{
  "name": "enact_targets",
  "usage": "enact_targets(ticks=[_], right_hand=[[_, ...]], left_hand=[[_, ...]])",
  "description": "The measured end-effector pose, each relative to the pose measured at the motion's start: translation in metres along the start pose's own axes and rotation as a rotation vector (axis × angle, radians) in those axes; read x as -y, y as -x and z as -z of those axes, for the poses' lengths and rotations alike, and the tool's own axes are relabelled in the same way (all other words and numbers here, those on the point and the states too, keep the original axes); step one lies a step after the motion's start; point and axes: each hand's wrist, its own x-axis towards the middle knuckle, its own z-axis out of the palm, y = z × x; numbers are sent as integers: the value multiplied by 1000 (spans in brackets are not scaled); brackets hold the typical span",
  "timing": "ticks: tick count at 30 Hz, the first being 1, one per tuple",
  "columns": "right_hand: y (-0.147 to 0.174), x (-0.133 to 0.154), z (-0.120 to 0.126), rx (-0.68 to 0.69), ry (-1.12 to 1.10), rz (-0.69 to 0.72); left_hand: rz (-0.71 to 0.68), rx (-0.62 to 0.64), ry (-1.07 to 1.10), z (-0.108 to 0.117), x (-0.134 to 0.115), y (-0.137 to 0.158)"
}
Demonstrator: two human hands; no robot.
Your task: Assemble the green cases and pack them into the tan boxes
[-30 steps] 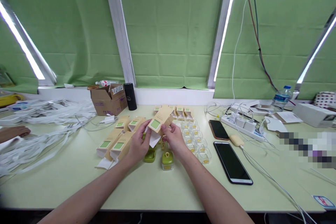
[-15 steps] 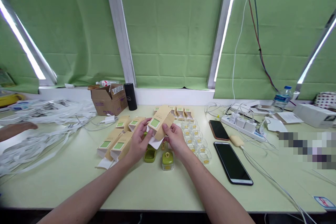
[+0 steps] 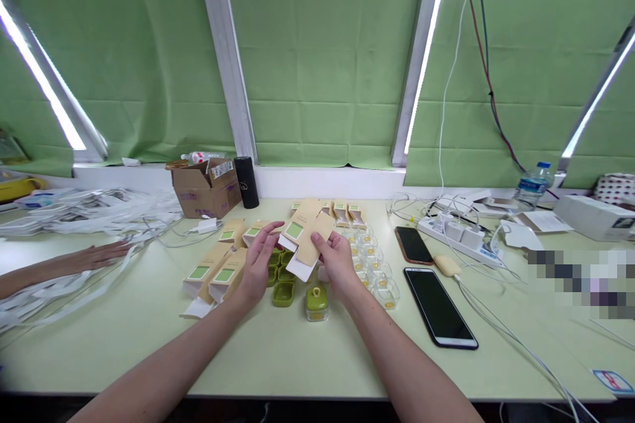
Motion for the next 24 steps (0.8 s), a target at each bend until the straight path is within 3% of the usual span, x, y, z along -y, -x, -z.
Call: enact_targets(ticks=[10,17,24], right_hand=[[1,-1,2,-50,56,54],[4,3,-4,-9,127,108],[6,6,-8,6,164,143]], left_hand=[[-17,4,-107,6,15,-6],[-34,36,-235,13,31,-10],[1,44,-138,10,29,-12]])
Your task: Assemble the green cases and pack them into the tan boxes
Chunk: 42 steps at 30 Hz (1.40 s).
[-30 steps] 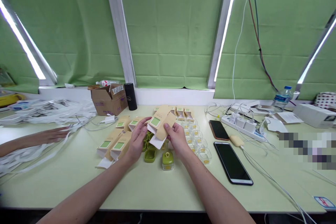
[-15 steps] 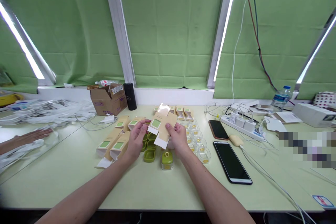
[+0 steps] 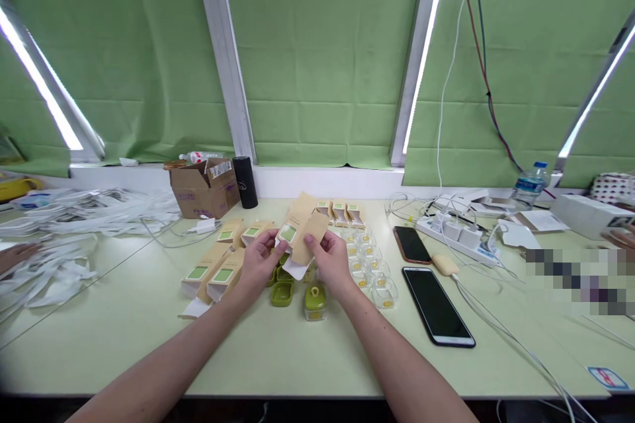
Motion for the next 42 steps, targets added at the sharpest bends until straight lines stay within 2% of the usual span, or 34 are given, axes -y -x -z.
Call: enact_targets(ticks=[4,9,14,21,30,42], right_hand=[[0,1,0,-5,3,26],[0,0,2,8,-5,81],[0,-3,5,-39,43,83],[-2,-9,4,-98,9,89],[-2,-9,8,-96,121,108],[-2,-8,7,-118,104,96]], left_hand=[[1,8,17,0,0,0],[-94,-65,-112,2,-4,1],[-310,-146,-149,2,-8,2],[-642,-220,-341,2,-16,5],[-665,-293,-474,5,-14,5],[-704,-286,-507,5,-12,6]])
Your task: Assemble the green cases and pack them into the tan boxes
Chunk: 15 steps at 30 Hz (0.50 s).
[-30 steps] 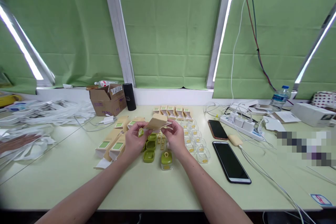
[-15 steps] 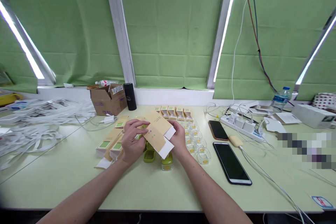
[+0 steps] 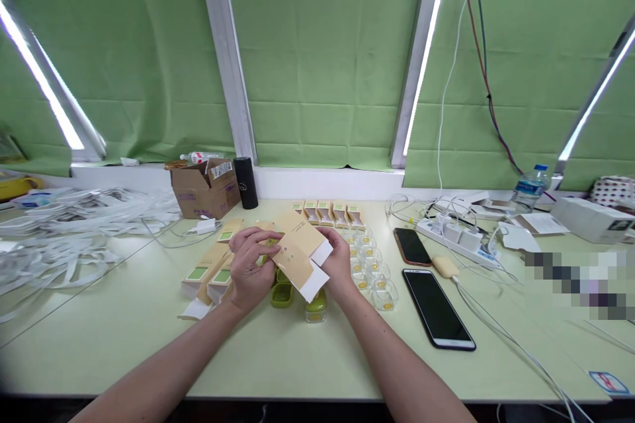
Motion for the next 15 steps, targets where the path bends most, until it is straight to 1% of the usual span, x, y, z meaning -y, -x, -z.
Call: enact_targets(ticks=[4,7,11,15], right_hand=[[0,0,1,-17,-44,2],[-1,-1,3,-48,-1,28],[-1,5,4,-72,40,85],[3,16,4,-52,74,143]], left_hand=[[42,-11,20,-1,-2,0],[139,-18,48,-2,-4,-2],[345,-37,66,-2,-3,-12],[617,17,171,-1,4,-32]])
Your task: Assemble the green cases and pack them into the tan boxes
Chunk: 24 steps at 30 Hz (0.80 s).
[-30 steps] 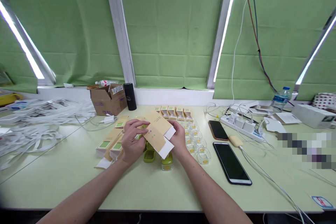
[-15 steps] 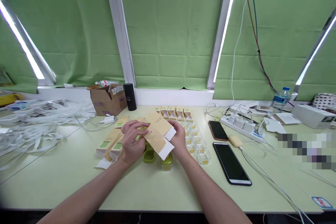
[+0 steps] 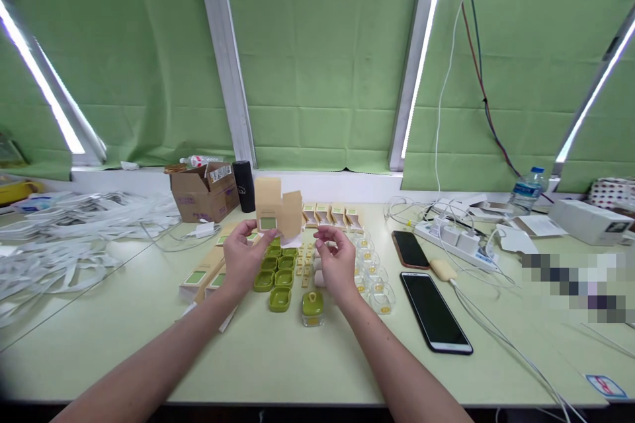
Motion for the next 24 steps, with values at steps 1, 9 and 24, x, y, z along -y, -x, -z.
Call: enact_targets(ticks=[1,9,24], right_hand=[[1,3,1,11,14,16],[14,12,22,131,216,126],[27,10,22,215,257,175]], left_hand=[[51,6,38,1,-1,-8],[237,5,-498,-6,32,-114],[490,180,-980,-48,100,-153]])
